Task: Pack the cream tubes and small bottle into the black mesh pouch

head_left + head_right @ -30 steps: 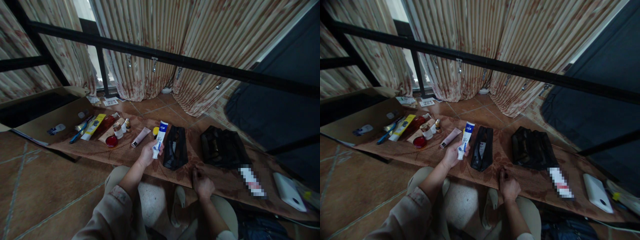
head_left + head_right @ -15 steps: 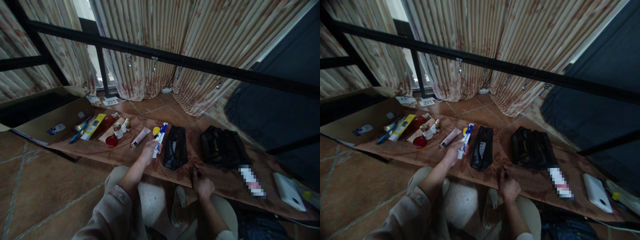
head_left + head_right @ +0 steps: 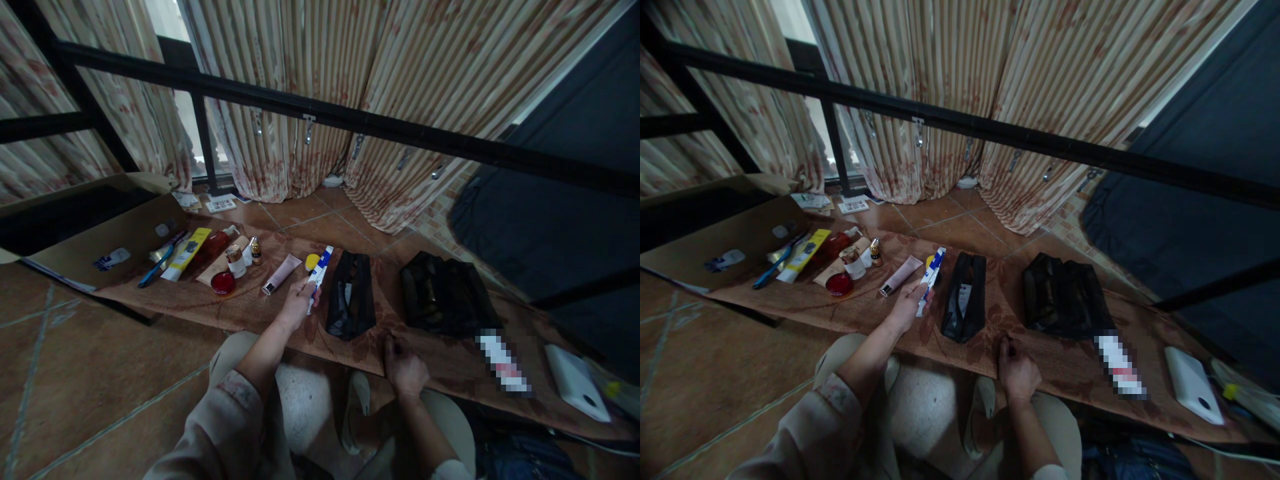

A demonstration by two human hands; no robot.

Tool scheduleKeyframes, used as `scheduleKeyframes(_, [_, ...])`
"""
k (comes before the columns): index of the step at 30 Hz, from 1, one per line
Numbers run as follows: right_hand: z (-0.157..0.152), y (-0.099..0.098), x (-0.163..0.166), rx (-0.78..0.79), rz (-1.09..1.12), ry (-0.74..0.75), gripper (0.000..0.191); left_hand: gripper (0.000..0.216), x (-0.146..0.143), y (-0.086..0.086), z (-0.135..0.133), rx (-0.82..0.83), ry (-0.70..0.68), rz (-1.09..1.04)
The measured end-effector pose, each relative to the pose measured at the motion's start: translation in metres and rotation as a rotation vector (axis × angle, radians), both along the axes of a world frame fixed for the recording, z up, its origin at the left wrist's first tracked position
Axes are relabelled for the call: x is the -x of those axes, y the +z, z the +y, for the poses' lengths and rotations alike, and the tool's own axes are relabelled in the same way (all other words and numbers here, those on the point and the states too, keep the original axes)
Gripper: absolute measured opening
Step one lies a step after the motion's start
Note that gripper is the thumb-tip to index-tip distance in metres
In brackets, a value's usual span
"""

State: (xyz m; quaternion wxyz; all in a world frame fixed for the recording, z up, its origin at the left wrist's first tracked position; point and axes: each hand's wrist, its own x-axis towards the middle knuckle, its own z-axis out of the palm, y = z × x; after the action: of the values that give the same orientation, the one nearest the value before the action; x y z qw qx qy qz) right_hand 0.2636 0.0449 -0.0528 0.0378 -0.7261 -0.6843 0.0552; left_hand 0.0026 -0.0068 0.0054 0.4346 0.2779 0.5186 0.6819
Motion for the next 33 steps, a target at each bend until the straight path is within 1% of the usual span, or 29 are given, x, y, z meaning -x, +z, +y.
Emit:
scheduleKeyframes(4, [-0.0007, 0.0012, 0.0002, -0.003, 0.021, -0.003, 0.052, 0.029, -0.0008, -0.0007, 0.0011, -0.002, 0.013, -0.039])
scheduleKeyframes(9, [-0.0016, 0.0015, 0.0001, 0.008, -0.007, 0.001, 0.056, 0.026, 0.0004, -0.0032, 0.0041, -0.013, 0.021, -0.116])
scheduleKeyframes(14, [-0.0016, 0.0007, 0.0014, 0.000, -0.011, -0.015, 0.053, 0.031, 0.0007, -0.0045, 0.0067, -0.040, -0.069, -0.283])
scheduleKeyframes(17, [-0.0014, 0.0010, 0.0014, -0.002, -0.012, -0.008, 0.052, 0.036, 0.0011, -0.0028, 0.0057, -0.035, -0.097, -0.323])
scheduleKeyframes(20, [-0.0013, 0.0022, 0.0010, -0.006, -0.004, 0.007, 0.050, 0.036, 0.0015, 0.0000, 0.0034, -0.030, -0.089, -0.312])
scheduleKeyframes(23, [-0.0015, 0.0033, 0.0016, -0.007, 0.003, 0.006, 0.050, 0.036, 0.0006, 0.0019, 0.0018, -0.015, -0.080, -0.253])
scheduleKeyframes(28, [-0.0016, 0.0053, 0.0044, -0.012, 0.016, -0.013, 0.051, 0.034, -0.0019, 0.0012, 0.0017, 0.018, -0.070, -0.190])
scheduleKeyframes(33, [-0.0007, 0.0086, 0.0052, -0.010, 0.069, -0.006, 0.046, 0.036, -0.0014, 0.0012, 0.0031, 0.043, -0.040, -0.137])
